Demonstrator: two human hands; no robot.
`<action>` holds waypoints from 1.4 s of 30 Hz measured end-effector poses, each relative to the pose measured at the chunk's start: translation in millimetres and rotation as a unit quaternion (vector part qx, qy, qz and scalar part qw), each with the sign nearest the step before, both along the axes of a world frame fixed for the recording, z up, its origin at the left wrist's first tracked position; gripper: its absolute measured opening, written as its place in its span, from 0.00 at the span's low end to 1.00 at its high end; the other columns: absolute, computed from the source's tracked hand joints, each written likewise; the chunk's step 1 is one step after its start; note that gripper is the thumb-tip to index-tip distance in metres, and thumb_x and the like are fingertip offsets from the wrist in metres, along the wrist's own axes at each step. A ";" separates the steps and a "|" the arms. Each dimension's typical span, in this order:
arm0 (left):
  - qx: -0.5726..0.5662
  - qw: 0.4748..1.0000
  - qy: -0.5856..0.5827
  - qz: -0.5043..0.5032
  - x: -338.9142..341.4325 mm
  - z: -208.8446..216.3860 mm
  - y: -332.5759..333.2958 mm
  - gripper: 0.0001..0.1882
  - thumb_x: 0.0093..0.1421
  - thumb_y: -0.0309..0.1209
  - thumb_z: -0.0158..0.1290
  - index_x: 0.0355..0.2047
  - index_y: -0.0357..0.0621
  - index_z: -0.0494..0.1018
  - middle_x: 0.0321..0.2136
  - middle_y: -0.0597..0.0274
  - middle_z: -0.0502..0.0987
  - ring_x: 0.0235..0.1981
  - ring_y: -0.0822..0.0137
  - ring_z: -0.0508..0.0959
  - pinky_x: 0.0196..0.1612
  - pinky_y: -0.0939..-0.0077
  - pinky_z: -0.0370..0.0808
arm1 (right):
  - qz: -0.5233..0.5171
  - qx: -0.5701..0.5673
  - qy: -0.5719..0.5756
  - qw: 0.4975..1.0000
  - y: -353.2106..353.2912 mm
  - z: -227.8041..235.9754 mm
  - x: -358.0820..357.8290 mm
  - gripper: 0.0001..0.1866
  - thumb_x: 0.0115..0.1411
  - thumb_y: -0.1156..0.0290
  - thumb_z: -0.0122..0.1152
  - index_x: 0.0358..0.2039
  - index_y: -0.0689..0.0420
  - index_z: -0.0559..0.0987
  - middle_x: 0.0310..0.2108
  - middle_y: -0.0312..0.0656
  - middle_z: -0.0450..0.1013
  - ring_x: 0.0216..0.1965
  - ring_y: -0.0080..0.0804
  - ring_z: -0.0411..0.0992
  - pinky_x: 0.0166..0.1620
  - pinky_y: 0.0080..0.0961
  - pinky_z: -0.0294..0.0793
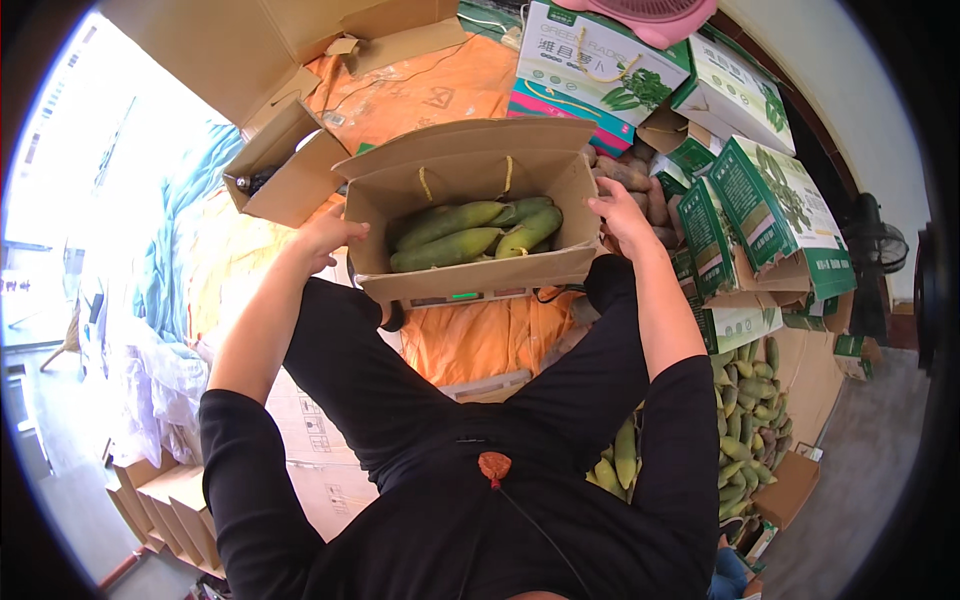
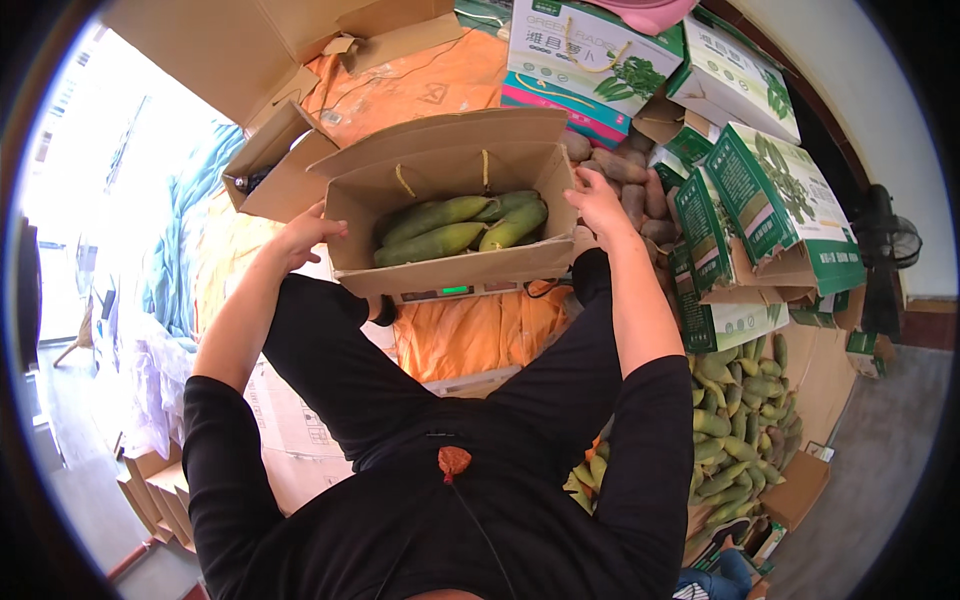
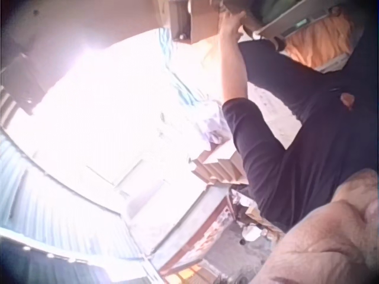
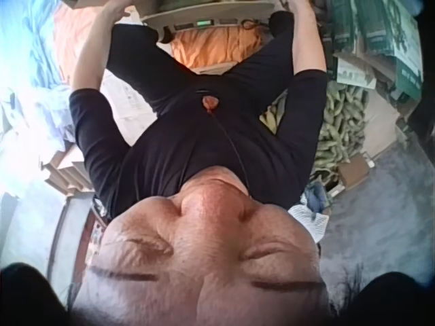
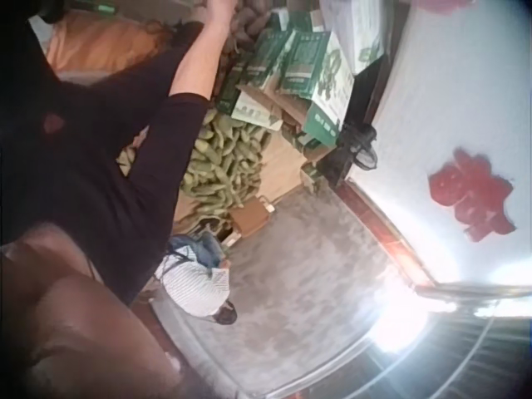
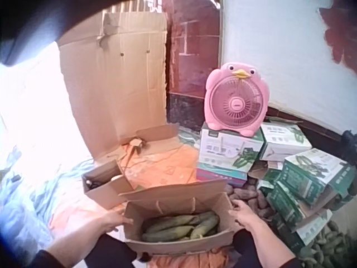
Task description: The recorder is sitting on the floor sorting long green vegetables into cardboard boxes, occasionally using a scale to weigh the boxes.
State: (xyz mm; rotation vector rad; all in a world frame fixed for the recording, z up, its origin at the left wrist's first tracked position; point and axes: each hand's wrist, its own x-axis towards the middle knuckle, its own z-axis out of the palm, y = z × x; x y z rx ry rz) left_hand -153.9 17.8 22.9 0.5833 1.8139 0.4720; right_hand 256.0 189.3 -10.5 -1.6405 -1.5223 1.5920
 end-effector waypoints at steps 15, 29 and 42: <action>0.082 0.988 0.127 0.017 3.9 -10.6 10.5 0.25 0.58 0.35 0.55 0.55 0.45 0.64 0.32 0.64 0.75 0.33 0.71 0.73 0.37 0.74 0.69 | -0.159 -0.065 0.203 0.964 -3.3 3.2 -12.8 0.31 0.55 0.76 0.61 0.58 0.58 0.61 0.35 0.44 0.74 0.37 0.33 0.73 0.38 0.31 0.75; 0.282 0.921 0.046 0.265 -64.9 42.2 -29.8 0.41 0.59 0.47 0.52 0.65 0.38 0.49 0.27 0.61 0.76 0.37 0.67 0.73 0.45 0.65 0.67 | 0.003 0.039 0.254 0.966 12.0 113.7 -95.4 0.29 0.61 0.70 0.55 0.60 0.61 0.58 0.48 0.47 0.70 0.48 0.34 0.71 0.47 0.31 0.73; 0.274 0.868 0.073 0.408 -151.8 63.4 -254.4 0.24 0.62 0.51 0.49 0.54 0.55 0.67 0.42 0.74 0.73 0.41 0.76 0.72 0.47 0.71 0.64 | 0.202 -0.045 0.302 0.931 -97.8 109.5 -273.5 0.21 0.58 0.68 0.59 0.52 0.48 0.68 0.41 0.36 0.73 0.39 0.21 0.67 0.41 0.24 0.64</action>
